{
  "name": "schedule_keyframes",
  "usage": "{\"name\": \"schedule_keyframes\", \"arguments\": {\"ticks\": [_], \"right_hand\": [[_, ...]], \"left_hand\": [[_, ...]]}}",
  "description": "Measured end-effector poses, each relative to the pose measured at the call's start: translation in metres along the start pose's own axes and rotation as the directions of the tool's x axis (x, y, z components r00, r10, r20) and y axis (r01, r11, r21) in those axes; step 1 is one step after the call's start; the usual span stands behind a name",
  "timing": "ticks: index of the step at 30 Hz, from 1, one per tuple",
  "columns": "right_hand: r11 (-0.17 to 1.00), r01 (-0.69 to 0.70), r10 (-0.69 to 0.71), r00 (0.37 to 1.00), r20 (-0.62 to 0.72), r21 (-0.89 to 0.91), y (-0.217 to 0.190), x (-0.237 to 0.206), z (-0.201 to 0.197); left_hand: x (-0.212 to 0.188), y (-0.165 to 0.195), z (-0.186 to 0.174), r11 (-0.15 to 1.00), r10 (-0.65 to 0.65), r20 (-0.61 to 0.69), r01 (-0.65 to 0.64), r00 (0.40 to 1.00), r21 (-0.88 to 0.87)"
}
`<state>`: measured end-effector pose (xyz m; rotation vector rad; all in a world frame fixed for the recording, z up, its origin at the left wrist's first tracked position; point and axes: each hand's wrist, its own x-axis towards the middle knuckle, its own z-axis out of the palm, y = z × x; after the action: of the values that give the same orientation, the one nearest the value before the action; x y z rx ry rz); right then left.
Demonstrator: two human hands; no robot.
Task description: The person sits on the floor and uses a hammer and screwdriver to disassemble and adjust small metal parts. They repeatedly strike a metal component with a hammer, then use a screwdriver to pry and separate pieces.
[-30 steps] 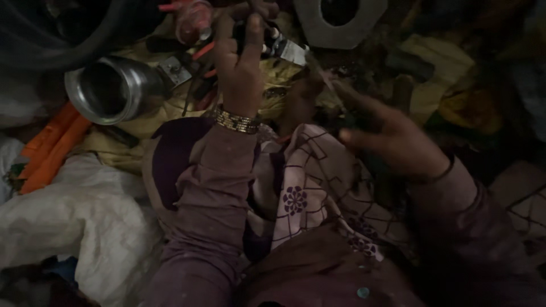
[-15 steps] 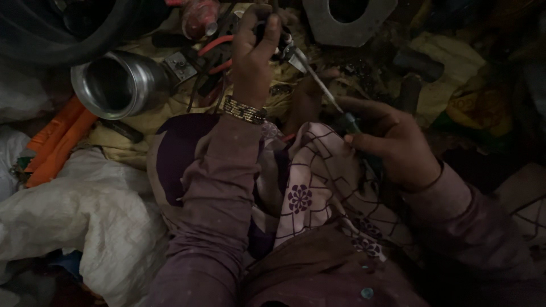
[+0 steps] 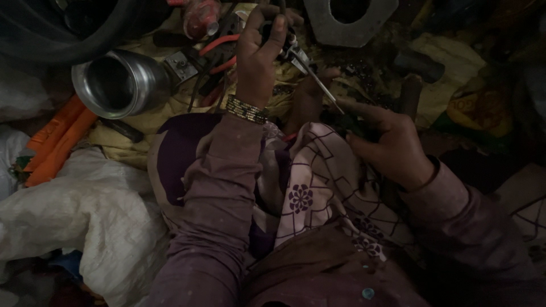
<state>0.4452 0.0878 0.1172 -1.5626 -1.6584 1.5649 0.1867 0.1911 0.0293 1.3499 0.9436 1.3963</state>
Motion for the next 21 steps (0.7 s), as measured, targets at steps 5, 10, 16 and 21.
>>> {"name": "schedule_keyframes", "arguments": {"ticks": [5,10,16,21], "right_hand": [[0.998,0.015,-0.016,1.0,-0.014,-0.055,-0.005,0.0,-0.001],[0.992,0.059,-0.061,0.998,-0.021,-0.112,-0.01,0.001,-0.002],[0.997,-0.073,0.072,0.996,0.051,0.013,-0.01,0.001,-0.021],[0.969,-0.217,0.22,0.975,-0.013,0.12,0.006,0.015,-0.027]], "left_hand": [[0.0,-0.001,-0.001,1.0,-0.006,0.003,0.005,1.0,0.014],[-0.001,-0.003,-0.001,0.999,-0.006,0.006,0.006,1.0,0.034],[0.002,-0.006,-0.001,1.0,-0.022,0.129,0.019,0.991,0.021],[0.001,-0.007,-0.001,1.0,0.018,0.128,-0.02,0.992,0.013]]}}
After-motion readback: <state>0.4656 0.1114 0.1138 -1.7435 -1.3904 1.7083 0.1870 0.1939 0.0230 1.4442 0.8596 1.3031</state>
